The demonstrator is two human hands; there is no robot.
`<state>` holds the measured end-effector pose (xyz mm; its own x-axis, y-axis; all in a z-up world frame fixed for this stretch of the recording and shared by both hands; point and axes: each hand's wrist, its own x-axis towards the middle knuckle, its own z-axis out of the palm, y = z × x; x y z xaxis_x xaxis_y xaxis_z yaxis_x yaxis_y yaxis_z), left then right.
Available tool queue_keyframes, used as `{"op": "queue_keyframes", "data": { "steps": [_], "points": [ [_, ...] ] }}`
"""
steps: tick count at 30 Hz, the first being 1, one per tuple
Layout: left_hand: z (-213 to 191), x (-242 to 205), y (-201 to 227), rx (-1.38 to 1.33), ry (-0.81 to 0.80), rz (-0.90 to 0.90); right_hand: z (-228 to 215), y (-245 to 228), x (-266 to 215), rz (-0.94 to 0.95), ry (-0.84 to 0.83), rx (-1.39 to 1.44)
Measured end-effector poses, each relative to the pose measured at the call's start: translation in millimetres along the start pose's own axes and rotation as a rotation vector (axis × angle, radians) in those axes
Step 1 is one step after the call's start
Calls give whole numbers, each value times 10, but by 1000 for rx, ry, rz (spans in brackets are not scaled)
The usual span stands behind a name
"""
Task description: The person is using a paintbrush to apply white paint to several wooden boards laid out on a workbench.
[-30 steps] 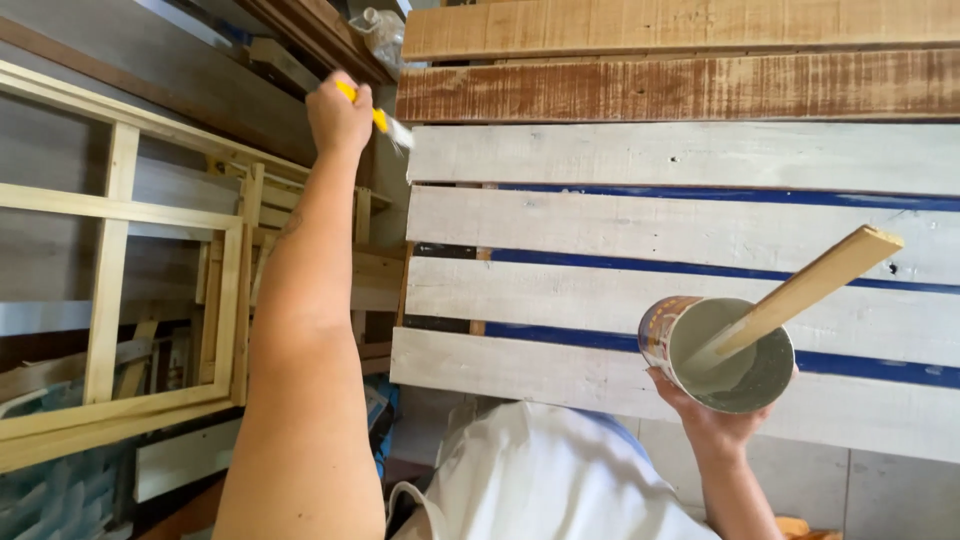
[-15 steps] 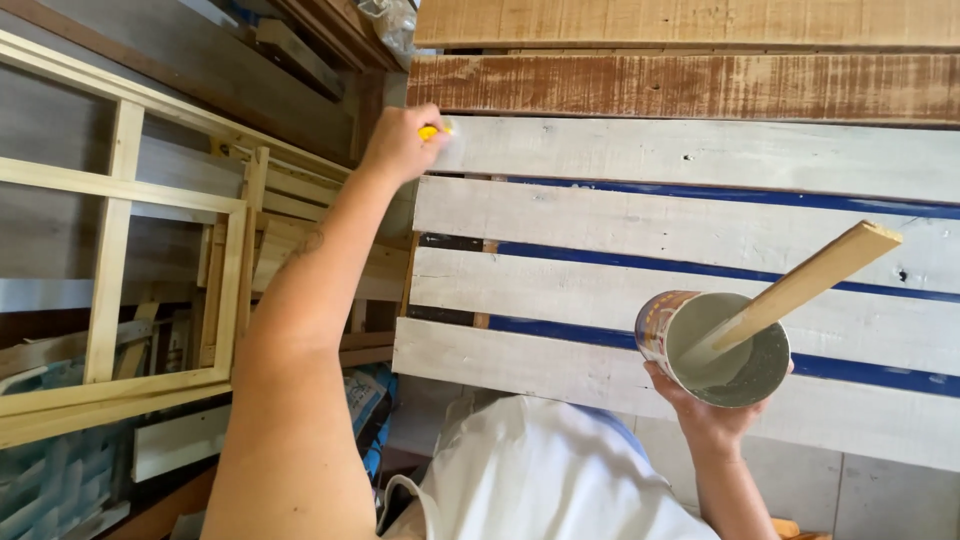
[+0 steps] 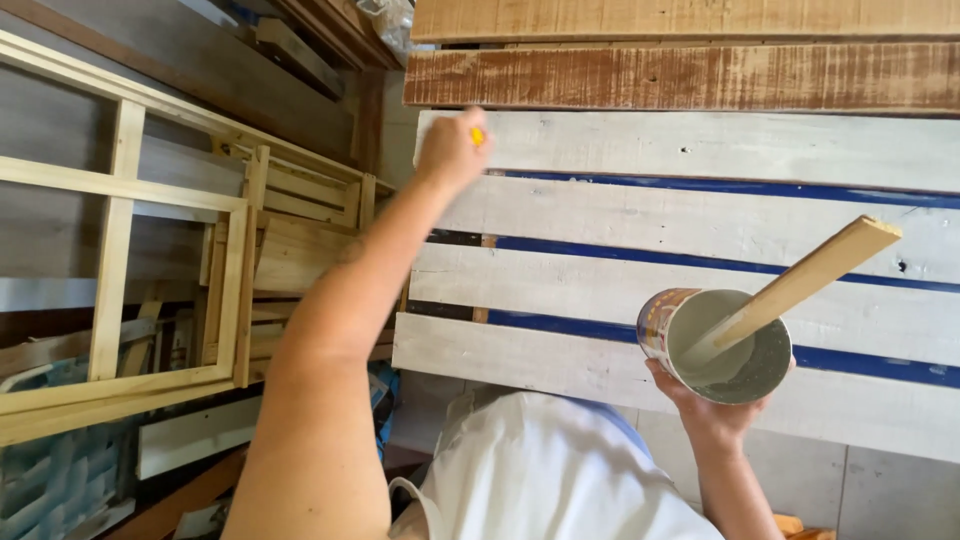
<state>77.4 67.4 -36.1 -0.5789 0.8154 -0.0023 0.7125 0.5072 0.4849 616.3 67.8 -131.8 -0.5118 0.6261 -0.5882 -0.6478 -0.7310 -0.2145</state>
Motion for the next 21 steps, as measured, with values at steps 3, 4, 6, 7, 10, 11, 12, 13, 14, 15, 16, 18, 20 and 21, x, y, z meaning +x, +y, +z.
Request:
{"op": "queue_keyframes", "data": {
  "steps": [3, 4, 6, 7, 10, 11, 12, 13, 14, 15, 16, 18, 20, 21],
  "points": [
    [162, 78, -63, -190, 16, 115, 74, -7, -57, 89, 7, 200],
    [149, 99, -120, -295, 40, 75, 112, -17, -97, 111, -79, 316],
    [-189, 110, -424, -131, 58, -52, 154, -20, -168, 72, -150, 342],
    [-353, 132, -555, 27, 76, -181, 175, -32, -209, 31, -216, 362],
    [-418, 235, -943, 233, 216, -189, 3, 25, -153, -306, -363, 445],
    [-393, 233, -712, 231, 214, -194, 114, -4, -211, -303, -360, 441],
    [-375, 231, -493, 203, 140, -179, 228, -19, -269, -120, -317, 445],
    [-395, 264, -288, 176, 76, -164, 367, -25, -269, 70, -288, 448],
    [-162, 337, -216, 176, 83, -169, 334, -45, -252, 77, -292, 444],
    [78, 431, -129, 90, 94, -28, 294, -54, -247, 71, -240, 376],
    [325, 531, -38, 3, 104, 114, 250, -67, -235, 64, -188, 309],
    [493, 591, 239, -122, 116, 165, 455, 20, -270, -162, 3, -128],
    [494, 586, 347, -246, 131, 205, 403, -23, -279, -364, 205, -572],
    [391, 582, 316, -299, 46, 125, 255, -77, -263, -182, -1, -152]
  ]
}}
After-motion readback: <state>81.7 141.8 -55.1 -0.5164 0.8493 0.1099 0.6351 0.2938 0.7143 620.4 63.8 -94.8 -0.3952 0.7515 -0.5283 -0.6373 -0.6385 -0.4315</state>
